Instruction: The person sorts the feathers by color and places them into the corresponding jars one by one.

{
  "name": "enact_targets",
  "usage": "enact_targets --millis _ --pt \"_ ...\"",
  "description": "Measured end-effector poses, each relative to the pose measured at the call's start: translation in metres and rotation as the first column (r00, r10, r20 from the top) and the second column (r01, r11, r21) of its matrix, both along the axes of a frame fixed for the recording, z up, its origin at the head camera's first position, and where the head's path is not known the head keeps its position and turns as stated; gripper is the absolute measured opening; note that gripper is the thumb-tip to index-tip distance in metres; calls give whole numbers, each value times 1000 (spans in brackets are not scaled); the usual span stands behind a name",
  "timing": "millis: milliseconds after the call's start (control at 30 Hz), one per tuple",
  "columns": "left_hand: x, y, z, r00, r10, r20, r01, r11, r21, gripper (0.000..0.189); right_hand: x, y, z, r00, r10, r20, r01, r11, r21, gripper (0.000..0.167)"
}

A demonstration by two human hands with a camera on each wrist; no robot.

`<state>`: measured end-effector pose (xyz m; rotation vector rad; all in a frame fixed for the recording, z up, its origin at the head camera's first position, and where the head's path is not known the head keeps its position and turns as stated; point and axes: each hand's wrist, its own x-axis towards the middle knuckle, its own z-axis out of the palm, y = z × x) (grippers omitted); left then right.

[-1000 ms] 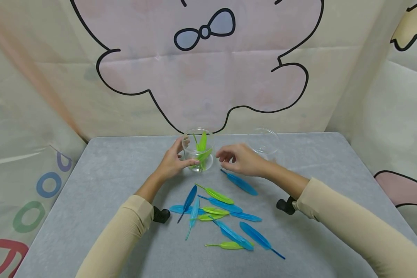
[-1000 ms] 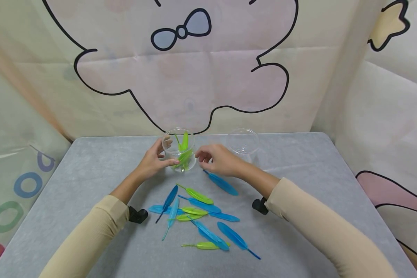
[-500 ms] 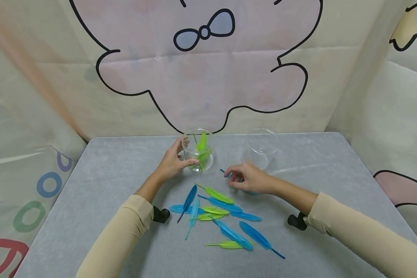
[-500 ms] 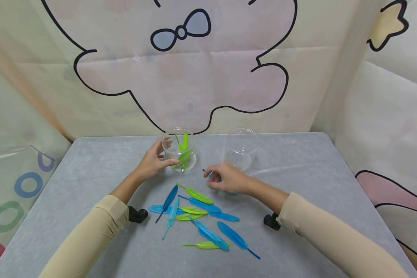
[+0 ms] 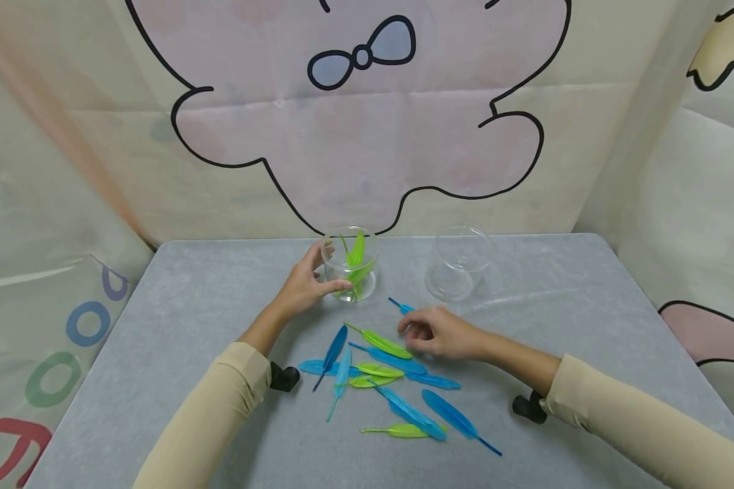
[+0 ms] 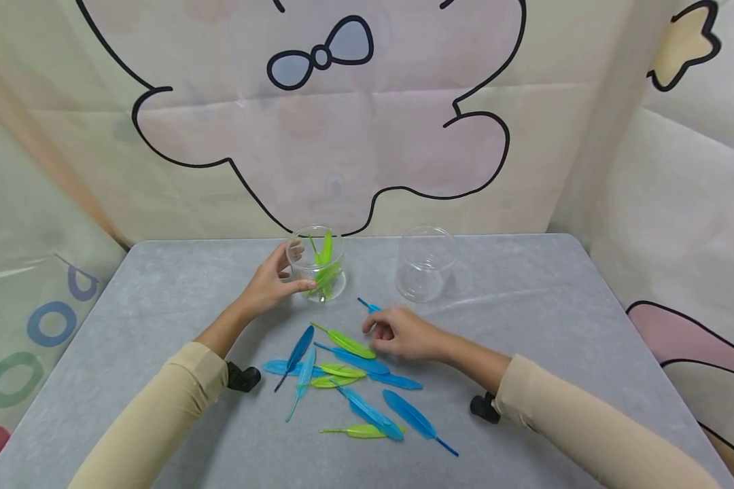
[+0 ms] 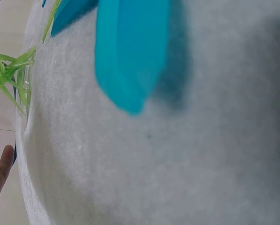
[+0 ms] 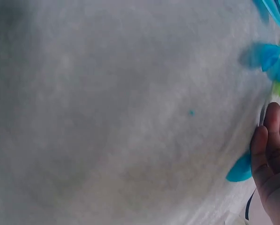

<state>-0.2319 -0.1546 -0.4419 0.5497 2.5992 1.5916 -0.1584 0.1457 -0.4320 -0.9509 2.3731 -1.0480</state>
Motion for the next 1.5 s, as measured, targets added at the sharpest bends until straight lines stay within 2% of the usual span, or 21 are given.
enact_targets --millis 233,967,1200,1233,1333,1500 --pt "-2 0 0 1000 -5 -9 5 1000 -2 93 3 -3 -5 1000 17 17 -17 1000 -22 18" --pt "-2 1 -1 1000 -6 -4 6 1000 17 94 9 -8 -15 999 -42 -30 41 999 -29 22" --pt "22 8 38 1000 -12 26 12 1000 15 88 8 -9 -13 999 -46 -24 46 999 -20 18" --pt "22 8 38 1000 -13 24 12 1000 12 87 8 -8 -13 999 -45 -21 45 999 -19 18" --pt "19 8 35 999 -7 33 7 1000 7 88 7 -8 -11 999 -42 -14 42 999 -17 18" --pt "5 4 12 999 4 32 -4 1000 8 94 5 -7 -9 999 -37 -8 37 999 -15 17"
